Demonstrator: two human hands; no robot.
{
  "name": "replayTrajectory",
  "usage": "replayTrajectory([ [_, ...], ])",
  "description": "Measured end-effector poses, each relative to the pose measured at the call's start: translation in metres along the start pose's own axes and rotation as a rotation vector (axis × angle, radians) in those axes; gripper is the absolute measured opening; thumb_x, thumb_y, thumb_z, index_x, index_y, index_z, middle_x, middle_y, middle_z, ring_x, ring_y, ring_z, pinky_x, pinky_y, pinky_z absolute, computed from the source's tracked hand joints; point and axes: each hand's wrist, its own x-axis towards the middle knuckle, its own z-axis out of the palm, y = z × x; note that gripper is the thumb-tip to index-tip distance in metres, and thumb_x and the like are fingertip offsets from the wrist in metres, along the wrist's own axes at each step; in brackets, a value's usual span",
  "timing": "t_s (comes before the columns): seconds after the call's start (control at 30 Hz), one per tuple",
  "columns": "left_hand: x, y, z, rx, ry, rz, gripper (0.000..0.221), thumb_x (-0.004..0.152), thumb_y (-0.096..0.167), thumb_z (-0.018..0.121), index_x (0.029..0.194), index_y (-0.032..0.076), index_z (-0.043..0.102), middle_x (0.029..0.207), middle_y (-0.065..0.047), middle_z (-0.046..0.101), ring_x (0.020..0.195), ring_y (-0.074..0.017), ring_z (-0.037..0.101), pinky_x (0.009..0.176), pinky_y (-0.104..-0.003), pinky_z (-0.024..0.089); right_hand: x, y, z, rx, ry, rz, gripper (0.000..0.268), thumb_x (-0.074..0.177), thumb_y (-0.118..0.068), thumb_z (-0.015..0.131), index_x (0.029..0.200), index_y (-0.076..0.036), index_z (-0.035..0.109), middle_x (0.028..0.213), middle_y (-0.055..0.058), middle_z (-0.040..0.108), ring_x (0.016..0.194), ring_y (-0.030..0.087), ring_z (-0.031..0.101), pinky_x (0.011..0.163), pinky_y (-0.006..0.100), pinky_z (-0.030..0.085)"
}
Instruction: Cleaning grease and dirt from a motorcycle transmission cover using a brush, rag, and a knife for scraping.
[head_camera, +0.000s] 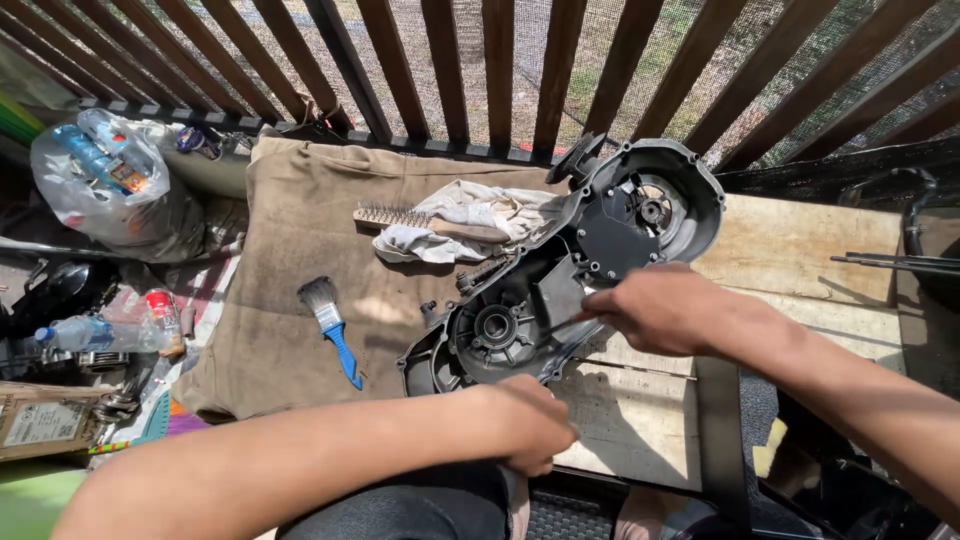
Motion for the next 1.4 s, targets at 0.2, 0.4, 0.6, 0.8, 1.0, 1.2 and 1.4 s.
replayTrajectory([
  [0.2,0.131,0.023,0.083,0.383,-0.049,0.349,0.022,0.073,0.029,0.077,0.093,0.023,0.083,0.102,0.001,0.08,0.099,-0.0218,0.075,0.073,-0.042,0.063,-0.006,0.0,-0.011,0.174,0.055,0.295,0.041,0.099,-0.031,0.049,0.14,-0.029,0.055,0.091,0.013,0.074,0.085,0.03,0.074,0.084,0.047,0.057],
  [0.4,0.155,0.015,0.098,0.139,-0.208,0.266,0.027,0.068,0.032,0.081,0.091,0.019,0.083,0.1,-0.005,0.08,0.096,-0.0277,0.075,0.075,-0.043,0.06,0.011,-0.004,0.033,0.238,0.511,0.017,0.038,0.096,-0.021,0.052,0.132,-0.014,0.059,0.086,0.018,0.073,0.075,0.038,0.071,0.064,0.051,0.056],
  [0.6,0.128,0.01,0.073,0.087,-0.167,0.191,0.028,0.077,0.032,0.076,0.094,0.01,0.081,0.099,-0.012,0.078,0.092,-0.034,0.075,0.076,-0.044,0.059,0.024,-0.006,0.059,0.051,0.524,-0.024,0.034,0.096,-0.013,0.051,0.128,-0.001,0.055,0.068,0.017,0.068,0.055,0.037,0.067,0.043,0.05,0.05],
  [0.8,0.177,-0.015,0.116,-0.004,-0.298,0.124,0.026,0.073,0.032,0.077,0.087,0.01,0.081,0.086,-0.009,0.08,0.082,-0.0309,0.075,0.068,-0.046,0.059,0.025,-0.016,0.065,0.0,0.477,0.01,0.035,0.095,-0.016,0.054,0.128,-0.004,0.054,0.07,0.015,0.07,0.059,0.034,0.069,0.047,0.048,0.05],
  [1.0,0.17,-0.024,0.103,0.092,-0.337,0.061,0.022,0.078,0.027,0.074,0.089,0.009,0.082,0.088,-0.006,0.08,0.083,-0.0272,0.077,0.069,-0.046,0.058,0.035,-0.017,0.104,-0.178,0.464,-0.078,0.065,0.087,-0.007,0.056,0.149,0.005,0.039,0.084,0.019,0.07,0.055,0.032,0.069,0.046,0.044,0.054],
  [1.2,0.17,-0.02,0.109,0.108,-0.327,0.088,0.026,0.079,0.035,0.075,0.091,0.013,0.082,0.091,-0.003,0.08,0.084,-0.0264,0.076,0.068,-0.046,0.058,0.035,-0.01,0.079,0.055,0.42,0.051,0.049,0.098,-0.016,0.054,0.145,-0.008,0.048,0.068,0.015,0.071,0.059,0.034,0.067,0.053,0.049,0.051],
  [1.4,0.172,-0.018,0.111,0.092,-0.349,0.1,0.026,0.079,0.035,0.075,0.089,0.012,0.082,0.092,-0.004,0.08,0.084,-0.0267,0.075,0.067,-0.046,0.058,0.03,-0.016,0.082,0.017,0.44,-0.029,0.067,0.085,-0.007,0.057,0.149,-0.004,0.039,0.069,0.014,0.069,0.054,0.033,0.068,0.042,0.047,0.051],
])
